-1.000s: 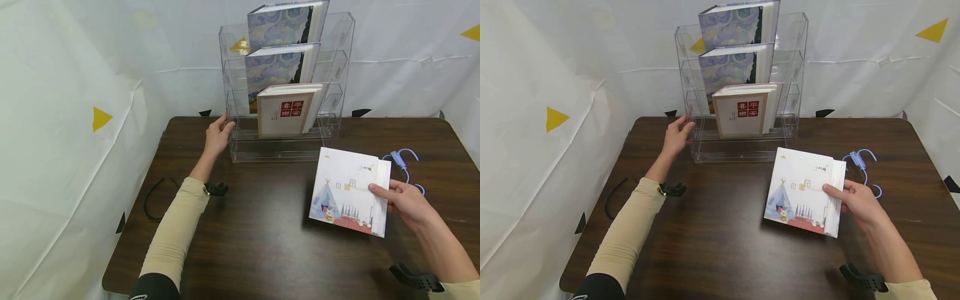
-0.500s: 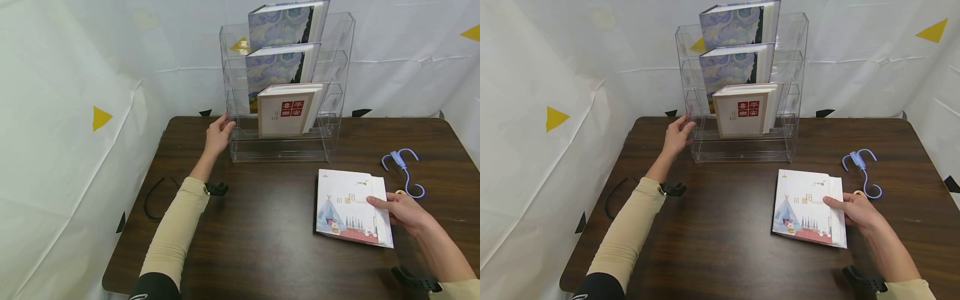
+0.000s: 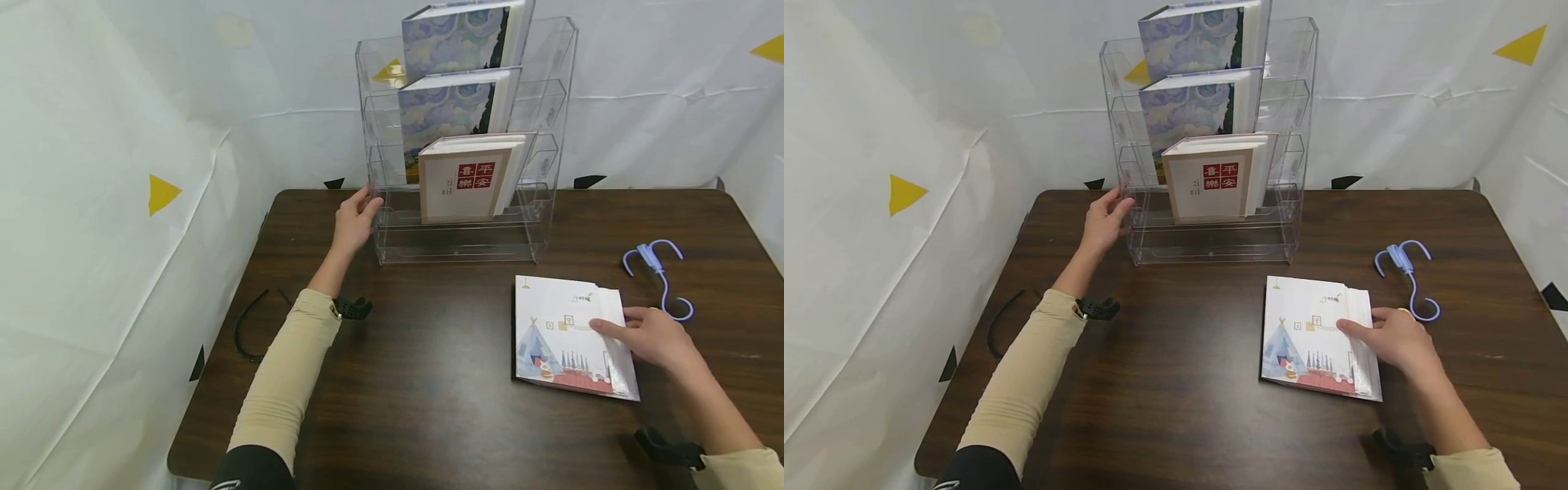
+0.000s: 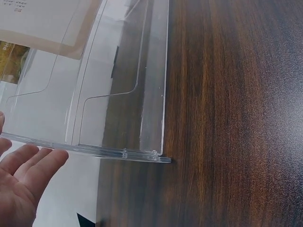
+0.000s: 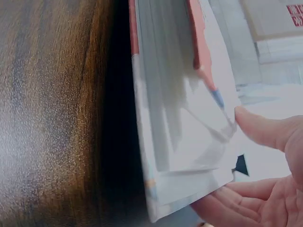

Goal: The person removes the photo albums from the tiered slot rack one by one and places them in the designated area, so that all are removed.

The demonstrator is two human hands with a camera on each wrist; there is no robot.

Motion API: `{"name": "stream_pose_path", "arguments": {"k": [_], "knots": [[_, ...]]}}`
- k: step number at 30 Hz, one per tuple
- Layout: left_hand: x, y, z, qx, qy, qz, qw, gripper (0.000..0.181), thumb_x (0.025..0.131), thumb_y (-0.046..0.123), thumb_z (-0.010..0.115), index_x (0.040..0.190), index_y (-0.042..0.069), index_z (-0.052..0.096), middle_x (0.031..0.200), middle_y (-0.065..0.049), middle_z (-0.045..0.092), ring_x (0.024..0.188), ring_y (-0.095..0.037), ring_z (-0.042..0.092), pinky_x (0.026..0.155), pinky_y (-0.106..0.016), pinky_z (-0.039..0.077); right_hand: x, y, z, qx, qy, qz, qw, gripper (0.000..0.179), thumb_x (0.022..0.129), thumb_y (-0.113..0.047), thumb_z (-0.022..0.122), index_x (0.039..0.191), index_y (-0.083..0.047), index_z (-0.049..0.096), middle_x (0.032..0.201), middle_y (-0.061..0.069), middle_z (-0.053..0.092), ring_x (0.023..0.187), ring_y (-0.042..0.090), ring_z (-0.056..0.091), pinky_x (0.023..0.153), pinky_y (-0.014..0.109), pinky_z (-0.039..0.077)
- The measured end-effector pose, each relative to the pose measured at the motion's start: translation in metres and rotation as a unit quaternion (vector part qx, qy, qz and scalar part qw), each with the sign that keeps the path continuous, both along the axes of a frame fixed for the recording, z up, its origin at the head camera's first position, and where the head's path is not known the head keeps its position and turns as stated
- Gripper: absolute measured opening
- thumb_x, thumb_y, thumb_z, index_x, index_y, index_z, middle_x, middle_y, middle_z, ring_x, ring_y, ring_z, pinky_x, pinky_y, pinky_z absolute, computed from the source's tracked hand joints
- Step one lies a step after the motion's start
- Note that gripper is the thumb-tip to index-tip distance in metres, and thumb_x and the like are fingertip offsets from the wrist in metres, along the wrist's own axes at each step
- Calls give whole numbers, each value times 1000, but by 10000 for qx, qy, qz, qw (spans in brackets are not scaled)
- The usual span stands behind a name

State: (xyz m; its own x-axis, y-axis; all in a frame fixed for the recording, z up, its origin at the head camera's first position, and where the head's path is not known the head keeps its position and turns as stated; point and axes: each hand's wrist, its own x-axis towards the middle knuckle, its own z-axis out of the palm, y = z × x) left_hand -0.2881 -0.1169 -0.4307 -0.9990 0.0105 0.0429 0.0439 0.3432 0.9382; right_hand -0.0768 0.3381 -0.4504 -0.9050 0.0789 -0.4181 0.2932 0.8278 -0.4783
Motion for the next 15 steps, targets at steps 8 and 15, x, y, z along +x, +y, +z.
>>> {"name": "stream_pose_path", "arguments": {"k": [8,15], "knots": [[1,0,0,-26,38,-15,10000,53,99,31,60,148,17,46,131,-10,62,112,-24,62,80,-42,57,9,-10,8,826,559,-99,9950,90,86,-64,62,124,18,52,107,36,62,81,44,57,52,42,44],[2,1,0,-74,-4,-20,10000,53,99,32,60,149,19,46,133,-9,61,114,-23,62,80,-40,57,10,-16,9,1035,684,-179,9921,81,84,-57,69,118,15,58,100,34,65,71,38,56,51,42,42]]}}
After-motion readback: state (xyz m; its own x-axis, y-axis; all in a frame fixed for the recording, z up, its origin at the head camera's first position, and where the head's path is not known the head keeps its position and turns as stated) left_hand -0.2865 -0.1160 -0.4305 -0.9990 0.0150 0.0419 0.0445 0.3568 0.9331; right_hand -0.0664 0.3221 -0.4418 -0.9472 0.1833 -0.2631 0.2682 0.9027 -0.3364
